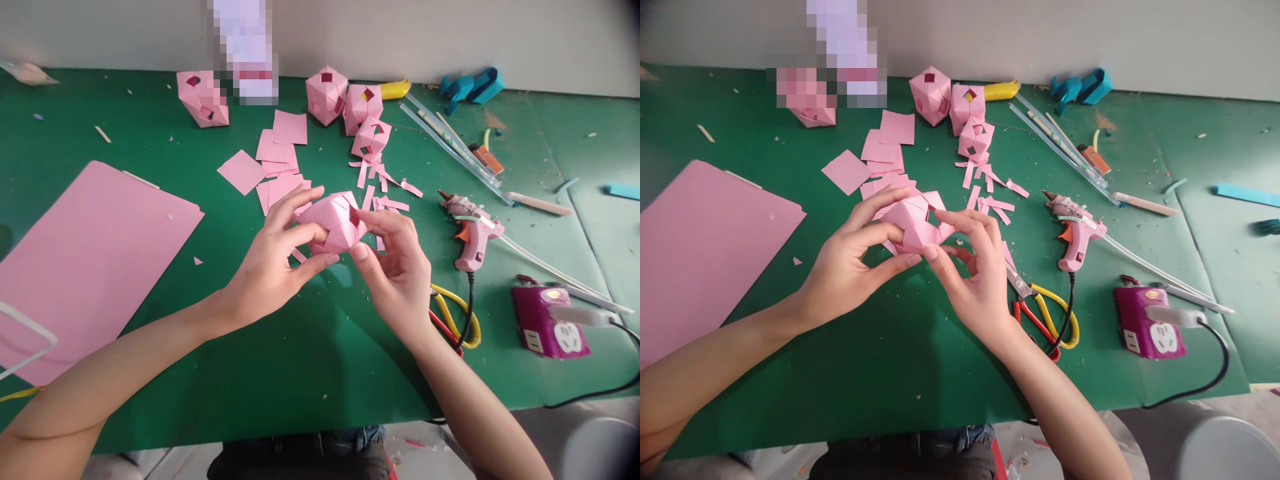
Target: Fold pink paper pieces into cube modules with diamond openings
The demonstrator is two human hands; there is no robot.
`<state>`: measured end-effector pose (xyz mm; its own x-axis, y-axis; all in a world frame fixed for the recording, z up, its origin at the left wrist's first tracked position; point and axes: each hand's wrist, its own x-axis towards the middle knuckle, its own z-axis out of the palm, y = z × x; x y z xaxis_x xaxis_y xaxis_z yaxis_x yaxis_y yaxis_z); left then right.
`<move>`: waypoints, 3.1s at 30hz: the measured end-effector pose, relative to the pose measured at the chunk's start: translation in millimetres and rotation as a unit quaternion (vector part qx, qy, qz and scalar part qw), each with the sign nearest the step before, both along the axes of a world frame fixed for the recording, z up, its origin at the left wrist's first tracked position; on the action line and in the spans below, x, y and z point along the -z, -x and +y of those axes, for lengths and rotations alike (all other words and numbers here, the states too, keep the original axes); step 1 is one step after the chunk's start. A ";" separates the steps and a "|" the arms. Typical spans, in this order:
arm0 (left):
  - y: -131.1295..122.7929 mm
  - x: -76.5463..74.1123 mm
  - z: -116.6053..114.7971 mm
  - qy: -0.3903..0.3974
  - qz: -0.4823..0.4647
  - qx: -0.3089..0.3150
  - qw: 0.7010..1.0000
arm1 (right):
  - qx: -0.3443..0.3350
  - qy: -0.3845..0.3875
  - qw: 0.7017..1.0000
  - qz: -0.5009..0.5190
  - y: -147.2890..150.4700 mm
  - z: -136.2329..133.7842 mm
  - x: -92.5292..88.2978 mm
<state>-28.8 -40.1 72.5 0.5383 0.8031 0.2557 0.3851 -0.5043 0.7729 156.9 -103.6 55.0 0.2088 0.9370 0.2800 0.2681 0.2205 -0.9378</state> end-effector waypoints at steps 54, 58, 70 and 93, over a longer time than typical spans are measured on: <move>11.3 -6.2 14.3 -0.043 -0.183 0.114 0.975 | 0.004 -0.170 0.979 -0.111 -6.2 -11.2 -5.4; 12.6 -8.3 11.6 -0.026 -0.165 0.096 0.981 | -0.017 -0.186 0.979 -0.079 -5.6 -11.5 -5.5; 14.1 -4.8 8.6 -0.066 -0.163 0.089 0.980 | -0.024 -0.178 0.982 -0.061 -3.6 -11.7 -9.6; 0.8 1.8 -1.3 -0.159 -0.183 0.045 0.969 | -0.036 -0.183 0.982 -0.035 4.6 -4.9 -3.0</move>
